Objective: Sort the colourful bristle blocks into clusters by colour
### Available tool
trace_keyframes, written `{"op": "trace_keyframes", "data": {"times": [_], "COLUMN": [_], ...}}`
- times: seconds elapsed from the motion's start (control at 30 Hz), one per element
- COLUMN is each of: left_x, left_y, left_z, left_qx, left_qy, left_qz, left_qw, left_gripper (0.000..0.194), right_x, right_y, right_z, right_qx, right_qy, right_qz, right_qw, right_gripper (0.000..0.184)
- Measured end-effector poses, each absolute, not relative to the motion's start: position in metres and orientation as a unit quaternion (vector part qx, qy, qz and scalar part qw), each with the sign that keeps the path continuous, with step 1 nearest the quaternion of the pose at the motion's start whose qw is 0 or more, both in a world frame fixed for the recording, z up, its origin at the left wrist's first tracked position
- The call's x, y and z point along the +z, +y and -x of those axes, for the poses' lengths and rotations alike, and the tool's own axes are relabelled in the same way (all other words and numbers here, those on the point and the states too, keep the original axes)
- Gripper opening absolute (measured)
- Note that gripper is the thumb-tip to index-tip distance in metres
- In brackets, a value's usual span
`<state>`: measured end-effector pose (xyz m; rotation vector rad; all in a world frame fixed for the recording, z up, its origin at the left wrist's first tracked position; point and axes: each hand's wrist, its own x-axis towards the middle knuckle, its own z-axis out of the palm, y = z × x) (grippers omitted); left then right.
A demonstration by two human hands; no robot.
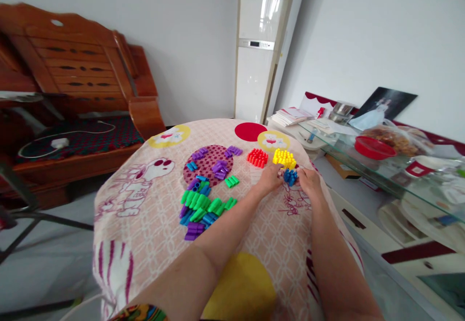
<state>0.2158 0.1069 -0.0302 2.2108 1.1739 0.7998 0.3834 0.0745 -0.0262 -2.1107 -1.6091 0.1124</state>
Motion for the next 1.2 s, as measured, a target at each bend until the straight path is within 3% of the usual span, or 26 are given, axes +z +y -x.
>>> {"op": "trace_keyframes", "data": {"times": [0.13,0.4,0.63,0.87,1.2], "left_x": [-0.008,0.043,0.035,0.025,0.008], "left_y": [0.095,0.075,0.041,0.019,0.038], "left_z": [-0.176,-0.055,0.033,0.047,0.051], "left_qx": [0.299,0.217,0.103,0.051,0.115], "left_qy": [0.434,0.506,0.576,0.497,0.529], "left_qz": [-0.821,-0.825,-0.805,-0.857,-0.834], "left_qw": [0.221,0.128,0.091,0.129,0.111], "left_gripper": [0.050,0.027,0.023,0.040,0.017], "right_x": [-0.025,-0.024,-0.031,-0.033,-0.022], "right_y": [0.074,0.073,0.079,0.080,0.073], "right_z": [-0.383,-0.381,-0.388,-0.389,-0.380], "right_qx": [0.061,0.076,0.077,0.067,0.059], "right_qy": [-0.580,-0.572,-0.573,-0.578,-0.576], "right_qz": [0.775,0.779,0.779,0.777,0.781], "right_qw": [0.245,0.246,0.244,0.240,0.234], "right_gripper": [0.044,0.044,0.045,0.044,0.044]}}
